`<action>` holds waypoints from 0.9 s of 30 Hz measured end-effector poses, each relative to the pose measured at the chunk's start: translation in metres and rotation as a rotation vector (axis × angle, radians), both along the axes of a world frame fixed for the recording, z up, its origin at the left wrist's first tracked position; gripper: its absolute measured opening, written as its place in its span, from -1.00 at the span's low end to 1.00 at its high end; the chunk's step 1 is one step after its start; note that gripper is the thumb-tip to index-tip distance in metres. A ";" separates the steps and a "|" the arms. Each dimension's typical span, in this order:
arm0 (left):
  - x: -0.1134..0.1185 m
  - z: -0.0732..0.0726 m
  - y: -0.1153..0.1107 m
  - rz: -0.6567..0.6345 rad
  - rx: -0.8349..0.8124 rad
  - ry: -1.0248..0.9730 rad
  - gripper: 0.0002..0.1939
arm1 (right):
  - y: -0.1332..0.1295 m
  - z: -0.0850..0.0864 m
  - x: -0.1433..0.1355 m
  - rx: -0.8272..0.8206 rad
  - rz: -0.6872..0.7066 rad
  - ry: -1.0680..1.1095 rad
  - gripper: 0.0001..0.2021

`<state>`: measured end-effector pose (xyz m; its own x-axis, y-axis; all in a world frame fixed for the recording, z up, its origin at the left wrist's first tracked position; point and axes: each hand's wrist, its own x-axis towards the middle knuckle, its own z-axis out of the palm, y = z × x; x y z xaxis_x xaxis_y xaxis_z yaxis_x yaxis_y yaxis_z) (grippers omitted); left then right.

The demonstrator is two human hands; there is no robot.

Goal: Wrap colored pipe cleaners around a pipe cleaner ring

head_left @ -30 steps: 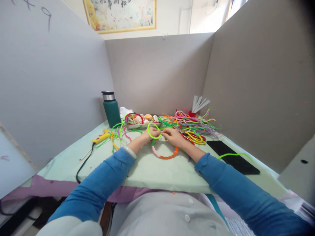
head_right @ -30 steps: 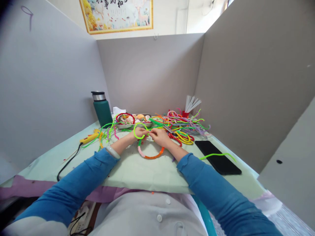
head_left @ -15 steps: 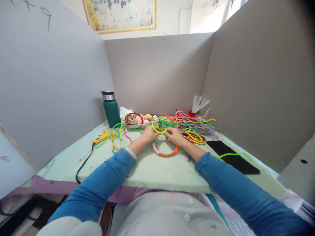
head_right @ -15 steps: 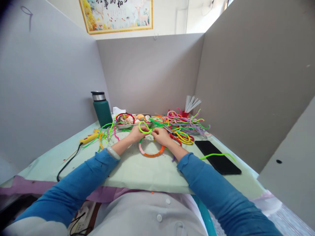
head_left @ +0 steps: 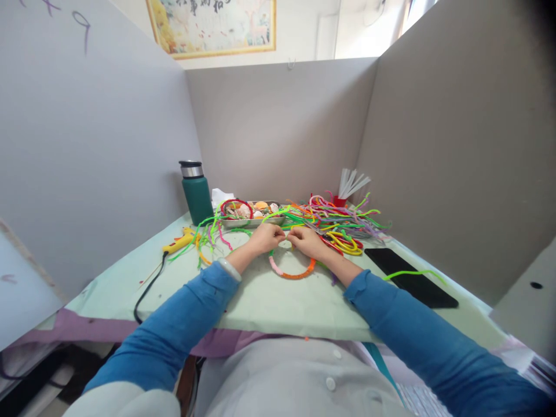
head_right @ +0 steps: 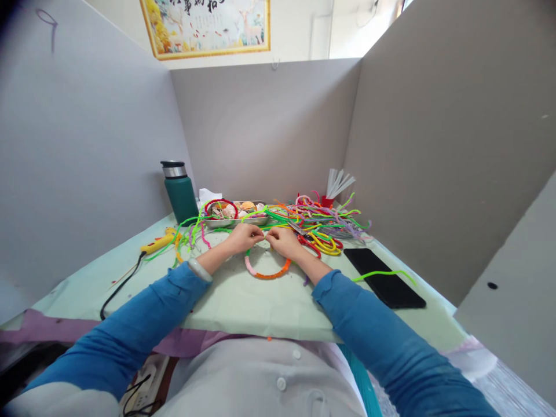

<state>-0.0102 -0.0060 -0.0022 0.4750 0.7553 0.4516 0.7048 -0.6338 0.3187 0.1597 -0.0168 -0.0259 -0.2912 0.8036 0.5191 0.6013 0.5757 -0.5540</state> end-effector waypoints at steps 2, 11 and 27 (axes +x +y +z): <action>0.000 0.000 0.000 -0.004 -0.004 0.018 -0.75 | 0.000 -0.001 0.000 0.012 -0.001 -0.015 -0.80; 0.000 0.001 0.000 0.008 -0.028 0.078 -0.70 | -0.002 -0.001 0.000 0.055 -0.002 -0.033 -0.80; 0.000 0.006 -0.002 0.018 -0.110 0.127 -0.66 | -0.005 0.003 0.000 0.089 0.000 -0.037 -0.82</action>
<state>-0.0101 -0.0084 0.0039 0.5093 0.8057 0.3025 0.7545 -0.5871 0.2934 0.1596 -0.0222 -0.0227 -0.3110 0.7548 0.5775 0.6205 0.6216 -0.4782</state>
